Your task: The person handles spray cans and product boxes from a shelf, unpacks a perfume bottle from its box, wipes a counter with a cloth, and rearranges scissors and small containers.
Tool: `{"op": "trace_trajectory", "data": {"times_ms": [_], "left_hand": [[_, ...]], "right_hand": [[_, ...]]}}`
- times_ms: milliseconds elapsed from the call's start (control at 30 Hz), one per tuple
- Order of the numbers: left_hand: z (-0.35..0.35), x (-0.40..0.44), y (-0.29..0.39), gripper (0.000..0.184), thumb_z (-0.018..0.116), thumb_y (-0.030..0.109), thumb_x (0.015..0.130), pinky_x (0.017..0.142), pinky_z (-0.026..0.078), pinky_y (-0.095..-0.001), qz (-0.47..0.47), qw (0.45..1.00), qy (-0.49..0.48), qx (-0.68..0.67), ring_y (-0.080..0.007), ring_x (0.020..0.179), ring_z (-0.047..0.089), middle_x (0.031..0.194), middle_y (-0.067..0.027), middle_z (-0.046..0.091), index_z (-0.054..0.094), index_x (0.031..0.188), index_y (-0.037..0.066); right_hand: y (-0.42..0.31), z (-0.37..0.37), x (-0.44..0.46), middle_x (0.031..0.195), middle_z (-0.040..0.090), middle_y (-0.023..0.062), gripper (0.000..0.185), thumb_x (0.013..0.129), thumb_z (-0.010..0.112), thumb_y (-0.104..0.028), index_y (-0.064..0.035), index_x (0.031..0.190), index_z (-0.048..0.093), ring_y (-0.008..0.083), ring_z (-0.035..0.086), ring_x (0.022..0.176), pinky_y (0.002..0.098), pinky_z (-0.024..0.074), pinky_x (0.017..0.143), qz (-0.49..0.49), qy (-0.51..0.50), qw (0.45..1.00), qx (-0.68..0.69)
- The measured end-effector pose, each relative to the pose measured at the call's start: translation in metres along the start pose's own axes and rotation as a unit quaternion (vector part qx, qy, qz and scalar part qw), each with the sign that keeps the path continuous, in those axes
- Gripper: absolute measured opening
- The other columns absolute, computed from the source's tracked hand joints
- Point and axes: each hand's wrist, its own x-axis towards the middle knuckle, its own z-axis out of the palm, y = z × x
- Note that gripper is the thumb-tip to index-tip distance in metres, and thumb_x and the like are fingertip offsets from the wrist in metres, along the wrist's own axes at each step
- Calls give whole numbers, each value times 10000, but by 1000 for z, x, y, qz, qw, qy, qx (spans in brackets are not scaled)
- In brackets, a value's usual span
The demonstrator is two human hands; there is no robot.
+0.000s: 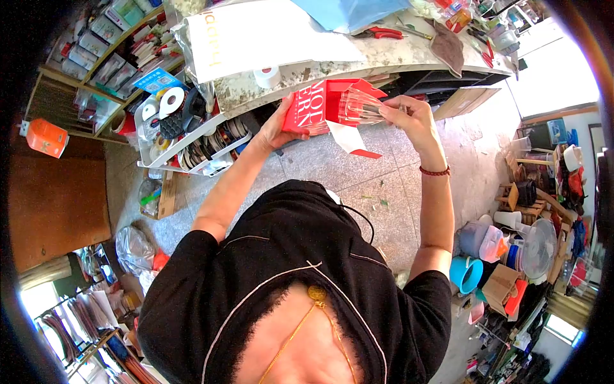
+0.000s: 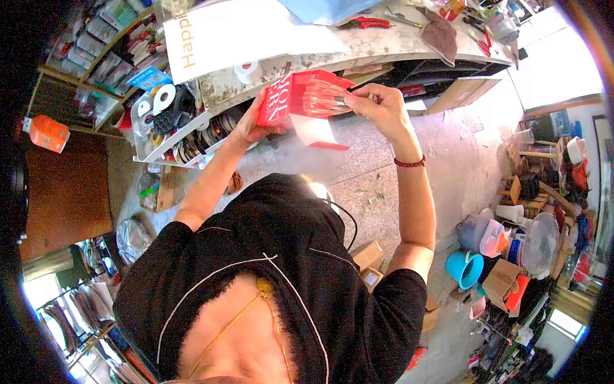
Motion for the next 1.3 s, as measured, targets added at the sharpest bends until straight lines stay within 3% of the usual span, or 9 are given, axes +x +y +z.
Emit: {"op": "trace_trajectory", "data": {"times_ms": [133, 300, 433, 600, 867, 1133, 1200, 1267, 1300], "left_hand": [[-4, 4, 0, 577, 352, 557, 858, 538, 519, -334, -10, 1000, -17, 5, -221, 776, 624, 999, -88, 603, 416, 1208, 103], [2, 10, -8, 590, 358, 555, 858, 656, 526, -333, -15, 999, -42, -24, -208, 924, 588, 1101, -90, 565, 406, 1231, 101], [-3, 12, -9, 615, 367, 570, 847, 761, 498, -383, -27, 997, -63, -23, -210, 1027, 533, 1171, -87, 521, 384, 1259, 115], [-11, 20, -15, 588, 403, 567, 835, 710, 514, -387, -55, 996, -11, -65, -214, 1026, 532, 1180, -74, 514, 409, 1248, 149], [4, 86, -33, 548, 524, 441, 822, 967, 347, -428, -136, 941, -97, -294, -259, 1145, 435, 1263, -94, 448, 413, 1259, 129], [72, 198, -25, 340, 463, 270, 859, 872, 418, -458, -82, 940, -142, -301, -265, 1043, 506, 1136, -129, 519, 461, 1149, 91], [87, 209, -20, 412, 375, 368, 875, 860, 433, -445, 73, 972, -204, -95, -258, 1065, 493, 1166, -119, 503, 435, 1184, 102], [90, 228, -20, 564, 241, 533, 889, 872, 429, -462, 258, 925, -263, 97, -262, 1144, 440, 1235, -117, 458, 380, 1262, 133], [90, 244, -19, 579, 228, 536, 890, 878, 425, -468, 130, 971, -177, -100, -270, 1136, 448, 1231, -116, 463, 375, 1263, 118]], "right_hand": [[-3, 1, 4, 612, 569, 14, 174, 723, 678, -143, 19, 773, 644, 52, 466, 549, 212, 337, 470, 3, 0, 1000, 2], [-16, 13, 6, 606, 567, 41, 239, 670, 704, -225, -19, 779, 653, 80, 492, 545, 234, 390, 500, -17, 46, 978, -204], [-26, 8, 7, 611, 567, 53, 233, 657, 702, -242, -46, 777, 660, 92, 501, 550, 238, 406, 523, 1, 42, 979, -201], [-30, -29, 0, 590, 545, 19, 221, 672, 698, -207, -7, 751, 646, 69, 445, 525, 212, 355, 486, -26, 132, 983, -127], [5, -92, -20, 555, 539, 29, 236, 673, 697, -212, 10, 732, 641, 81, 457, 513, 224, 358, 481, 44, 238, 954, -176], [26, -105, 19, 658, 622, 108, 288, 636, 687, -300, -42, 761, 660, 214, 597, 613, 306, 447, 583, 110, 173, 922, -329], [29, -106, 40, 722, 639, 119, 318, 635, 686, -309, -46, 811, 660, 234, 620, 676, 307, 468, 632, 40, 164, 928, -333], [29, -104, 63, 776, 643, 136, 391, 646, 685, -329, -60, 927, 647, 251, 628, 728, 316, 477, 682, 26, 147, 925, -349], [28, -103, 73, 769, 642, 138, 409, 648, 686, -339, -64, 947, 641, 251, 627, 729, 318, 477, 684, 26, 144, 921, -361]]}}
